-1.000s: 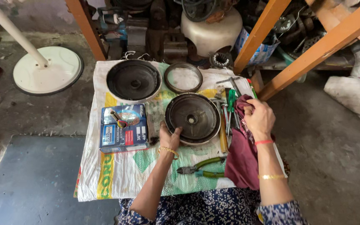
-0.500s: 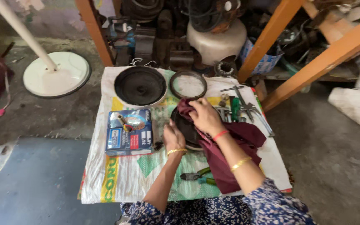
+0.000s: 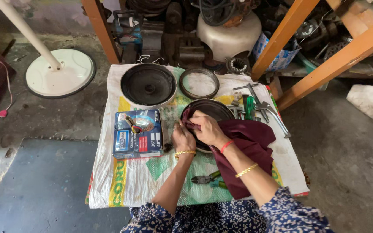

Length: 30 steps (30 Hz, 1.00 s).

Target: The person disassembles a metal fan housing, wipes the interior surfaces with a cloth, and applies grease to a small bearing. The cleaned parts are placed on a sack on the floor.

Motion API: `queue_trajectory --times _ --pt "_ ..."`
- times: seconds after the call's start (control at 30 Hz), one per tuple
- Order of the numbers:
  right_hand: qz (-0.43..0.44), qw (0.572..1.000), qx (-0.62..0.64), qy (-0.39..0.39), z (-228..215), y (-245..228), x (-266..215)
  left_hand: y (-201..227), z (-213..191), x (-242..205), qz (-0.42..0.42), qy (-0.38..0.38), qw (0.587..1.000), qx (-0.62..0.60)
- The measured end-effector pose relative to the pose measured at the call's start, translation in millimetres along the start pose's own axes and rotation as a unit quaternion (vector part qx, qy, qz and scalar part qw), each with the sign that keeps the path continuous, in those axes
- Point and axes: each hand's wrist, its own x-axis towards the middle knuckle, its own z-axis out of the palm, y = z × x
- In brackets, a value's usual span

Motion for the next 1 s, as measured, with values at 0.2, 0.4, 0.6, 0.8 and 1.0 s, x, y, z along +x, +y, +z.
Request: queue_trajectory --times 0.2,0.4,0.6,0.8,1.0 --pt "-0.093 0.99 0.058 -0.093 -29.3 -5.3 -9.8 -10.8 5.6 0.0 0.005 0.025 0.998 -0.065" --pt "-0.091 0.964 -0.044 -0.247 -57.5 -1.1 -17.3 -17.7 8.5 1.8 0.037 0.039 0.998 -0.011" --pt "0.0 0.963 -0.166 -0.211 -86.4 3.6 8.6 -9.3 6.3 -1.4 0.018 0.04 0.999 -0.026" --pt "0.011 0.997 -0.069 -0.014 -42.1 -8.1 24.1 -0.5 3.1 -1.1 0.029 0.037 0.999 -0.021" --pt "0.01 0.998 -0.062 0.015 -6.8 -11.3 1.5 5.7 -0.8 -2.6 0.016 0.024 1.0 -0.011"
